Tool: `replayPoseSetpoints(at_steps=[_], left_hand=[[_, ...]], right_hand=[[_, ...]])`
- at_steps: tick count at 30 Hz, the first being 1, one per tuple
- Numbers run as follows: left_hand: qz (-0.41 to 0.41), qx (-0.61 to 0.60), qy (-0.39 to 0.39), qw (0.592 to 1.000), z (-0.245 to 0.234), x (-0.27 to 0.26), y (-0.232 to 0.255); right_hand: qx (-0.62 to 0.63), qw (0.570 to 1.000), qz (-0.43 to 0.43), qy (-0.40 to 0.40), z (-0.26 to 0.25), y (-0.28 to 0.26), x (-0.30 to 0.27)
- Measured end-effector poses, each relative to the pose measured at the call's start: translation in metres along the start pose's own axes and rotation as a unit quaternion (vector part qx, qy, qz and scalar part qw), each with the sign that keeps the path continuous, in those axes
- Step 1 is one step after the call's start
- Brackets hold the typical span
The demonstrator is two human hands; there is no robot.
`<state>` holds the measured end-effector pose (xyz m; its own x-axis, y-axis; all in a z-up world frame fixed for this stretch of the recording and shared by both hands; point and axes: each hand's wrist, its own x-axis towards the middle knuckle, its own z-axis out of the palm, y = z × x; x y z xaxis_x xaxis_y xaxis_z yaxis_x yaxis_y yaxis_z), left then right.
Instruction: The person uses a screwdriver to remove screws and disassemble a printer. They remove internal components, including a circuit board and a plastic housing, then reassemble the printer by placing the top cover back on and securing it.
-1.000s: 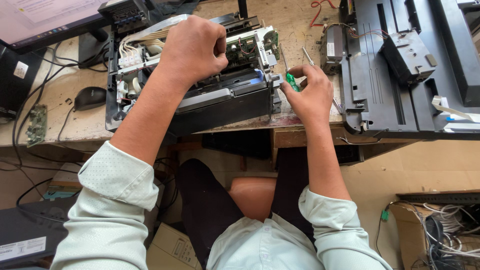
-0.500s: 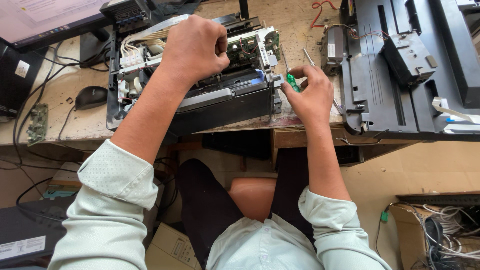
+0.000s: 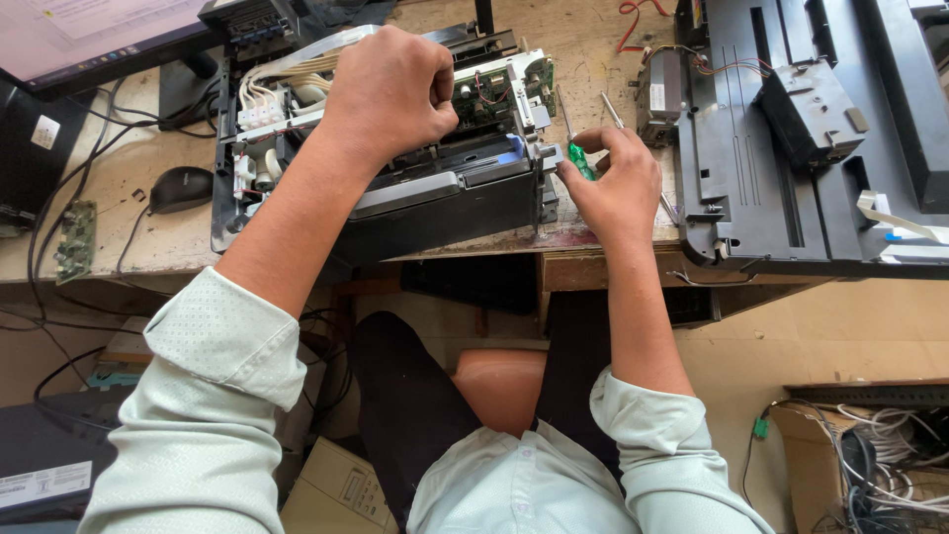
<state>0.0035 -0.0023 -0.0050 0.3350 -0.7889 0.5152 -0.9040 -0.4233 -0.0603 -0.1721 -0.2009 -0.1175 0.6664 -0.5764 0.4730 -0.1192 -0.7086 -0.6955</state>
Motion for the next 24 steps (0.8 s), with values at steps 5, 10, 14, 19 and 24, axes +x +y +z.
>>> replayPoseSetpoints(at_steps=[5,10,14,19,24], left_hand=[[-0.005,-0.002,0.017,1.0,-0.0011,-0.0001,0.002],[-0.034,0.003,-0.013,0.999,-0.0027,0.0015,0.0033],[-0.03,0.015,-0.011,0.999,-0.0022,0.0015,0.0029],[-0.014,0.027,-0.007,1.0,-0.0011,0.001,0.0014],[-0.011,0.026,-0.014,0.999,0.001,0.0029,0.0003]], right_hand=[[-0.002,1.0,-0.006,0.004,0.0004,0.0002,-0.0002],[0.005,1.0,-0.003,-0.001,-0.0002,0.0006,-0.0005],[0.003,1.0,-0.002,-0.001,0.0002,0.0004,-0.0004],[0.001,1.0,-0.007,0.001,0.0004,0.0008,0.0001],[0.0,1.0,-0.002,0.0,0.0002,0.0004,0.0002]])
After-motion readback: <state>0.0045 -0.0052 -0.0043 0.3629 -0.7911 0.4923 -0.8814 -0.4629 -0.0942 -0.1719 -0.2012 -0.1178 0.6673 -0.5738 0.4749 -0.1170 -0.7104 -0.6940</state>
